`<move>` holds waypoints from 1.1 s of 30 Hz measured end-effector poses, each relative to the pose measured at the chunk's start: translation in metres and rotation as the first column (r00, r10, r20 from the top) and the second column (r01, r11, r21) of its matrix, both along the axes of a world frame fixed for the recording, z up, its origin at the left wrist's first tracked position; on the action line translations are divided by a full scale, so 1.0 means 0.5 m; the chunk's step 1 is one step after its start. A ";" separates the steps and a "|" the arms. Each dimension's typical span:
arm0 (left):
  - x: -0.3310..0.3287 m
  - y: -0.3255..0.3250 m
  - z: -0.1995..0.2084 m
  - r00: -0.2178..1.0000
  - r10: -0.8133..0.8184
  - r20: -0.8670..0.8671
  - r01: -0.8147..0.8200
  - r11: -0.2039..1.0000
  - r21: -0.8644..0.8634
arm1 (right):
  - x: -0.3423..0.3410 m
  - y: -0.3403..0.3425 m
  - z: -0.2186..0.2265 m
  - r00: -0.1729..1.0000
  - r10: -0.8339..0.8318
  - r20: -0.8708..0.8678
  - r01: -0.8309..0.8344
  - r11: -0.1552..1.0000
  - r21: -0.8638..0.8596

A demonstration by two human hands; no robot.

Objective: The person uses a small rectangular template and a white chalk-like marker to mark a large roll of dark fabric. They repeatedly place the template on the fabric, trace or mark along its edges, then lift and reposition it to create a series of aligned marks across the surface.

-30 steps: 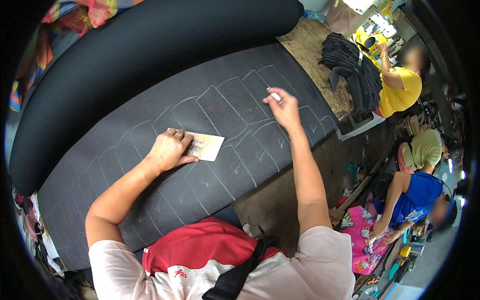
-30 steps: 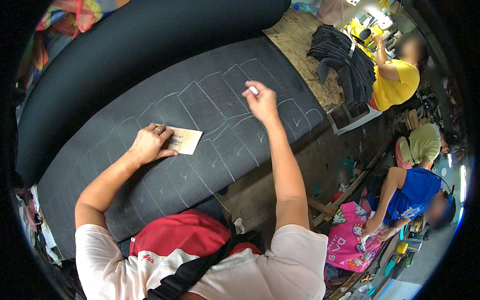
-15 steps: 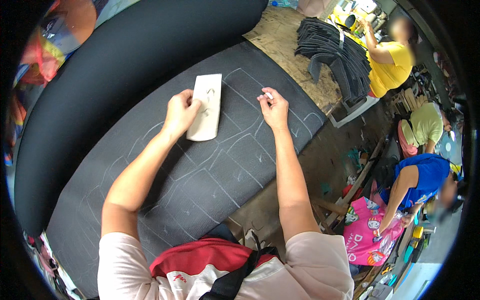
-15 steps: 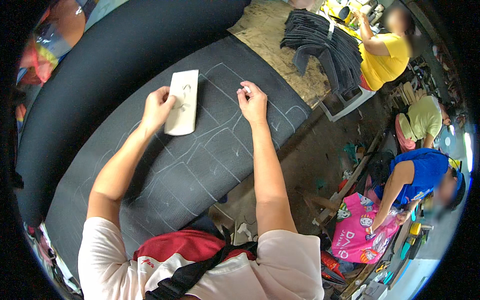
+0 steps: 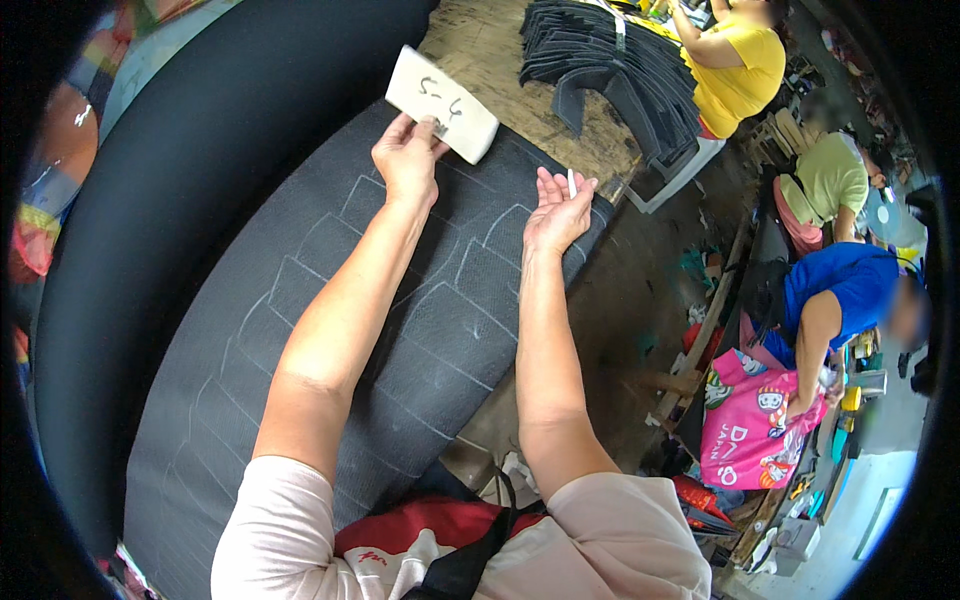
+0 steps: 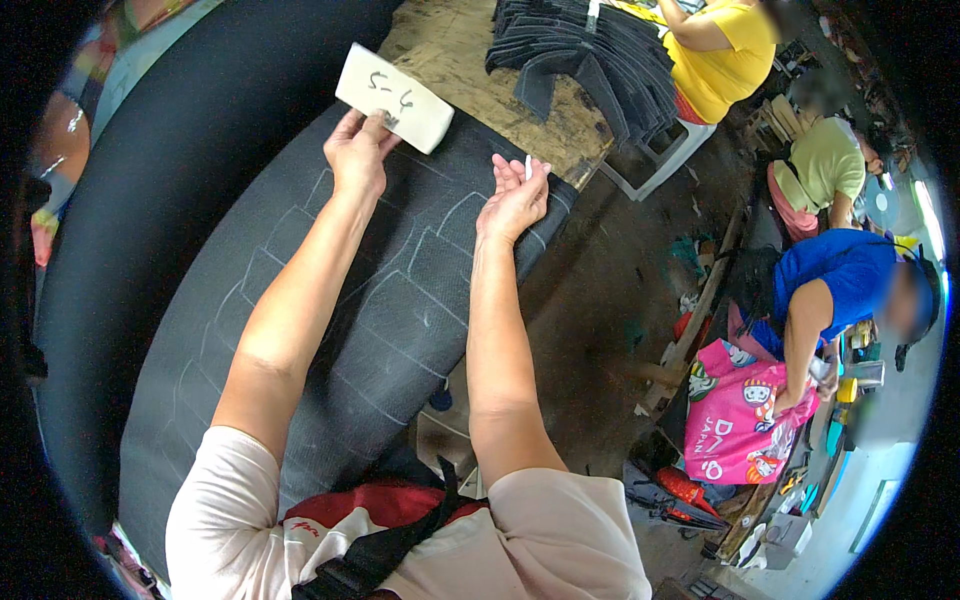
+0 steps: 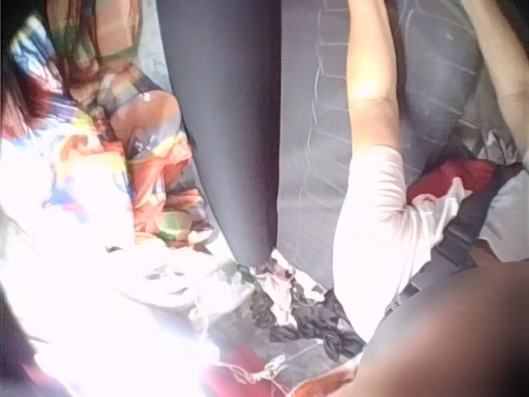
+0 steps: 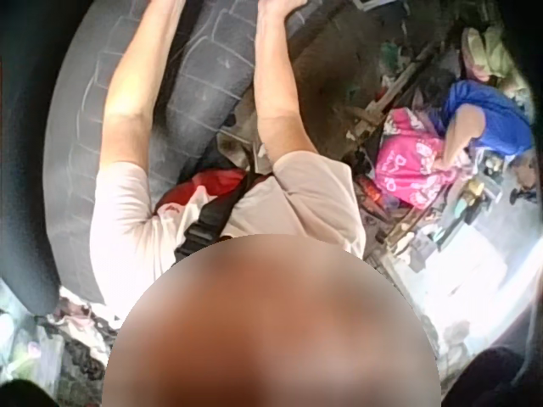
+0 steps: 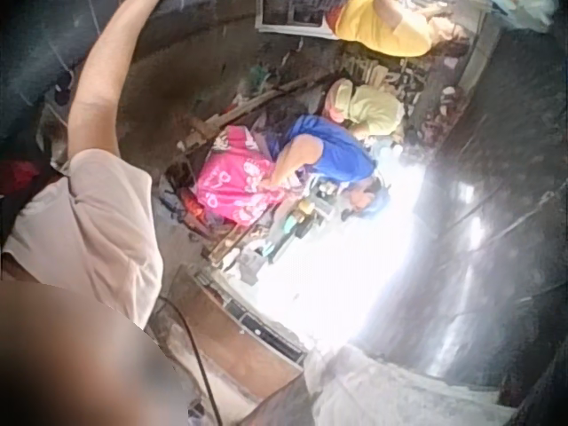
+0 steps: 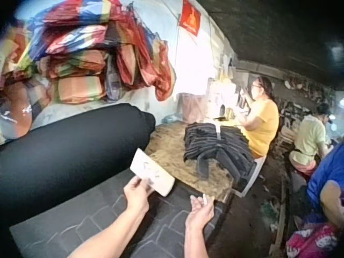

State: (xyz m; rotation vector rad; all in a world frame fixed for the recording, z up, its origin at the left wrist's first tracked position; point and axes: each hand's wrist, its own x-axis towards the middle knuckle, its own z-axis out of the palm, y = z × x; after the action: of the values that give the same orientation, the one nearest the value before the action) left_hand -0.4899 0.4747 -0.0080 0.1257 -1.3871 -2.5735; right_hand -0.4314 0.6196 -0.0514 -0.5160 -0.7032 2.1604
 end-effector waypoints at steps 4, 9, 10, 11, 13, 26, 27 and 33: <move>0.006 -0.001 -0.012 0.751 -0.043 -0.659 -0.546 0.520 -0.657 | -0.002 0.005 -0.003 0.999 -0.037 0.027 0.035 0.997 0.071; 0.082 0.018 -0.076 0.940 -0.320 -0.116 -0.201 -0.246 -0.948 | -0.015 0.003 -0.022 0.991 -0.091 0.095 0.063 0.962 0.266; 0.088 0.022 -0.086 0.949 -0.309 -0.069 -0.147 -0.238 -0.960 | -0.019 0.000 -0.025 0.991 -0.099 0.088 0.065 0.940 0.334; 0.092 0.023 -0.094 0.949 -0.304 -0.080 -0.153 -0.226 -0.962 | -0.021 -0.004 -0.030 0.989 -0.111 0.096 0.064 0.916 0.397; 0.088 0.022 -0.098 0.945 -0.288 -0.153 -0.214 -0.195 -0.957 | -0.025 -0.009 -0.036 0.989 -0.113 0.094 0.056 0.880 0.473; -0.087 -0.041 -0.002 0.890 -0.411 0.199 0.011 -0.416 -0.909 | -0.033 -0.012 -0.048 0.992 -0.060 0.113 -0.009 0.847 0.531; -0.086 -0.045 -0.006 0.896 -0.426 0.130 -0.080 -0.440 -0.895 | -0.033 -0.014 -0.048 0.995 -0.055 0.085 0.001 0.843 0.538; -0.103 -0.043 0.003 0.929 -0.330 0.166 0.087 -0.241 -0.967 | -0.034 -0.019 -0.047 0.986 -0.093 0.137 -0.014 0.777 0.630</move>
State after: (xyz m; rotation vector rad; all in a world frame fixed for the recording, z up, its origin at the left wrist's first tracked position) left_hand -0.5413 0.4532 -0.0063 -0.6521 -3.0393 -0.6136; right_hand -0.4485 0.6099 -0.0747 -0.3325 -1.4243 1.7012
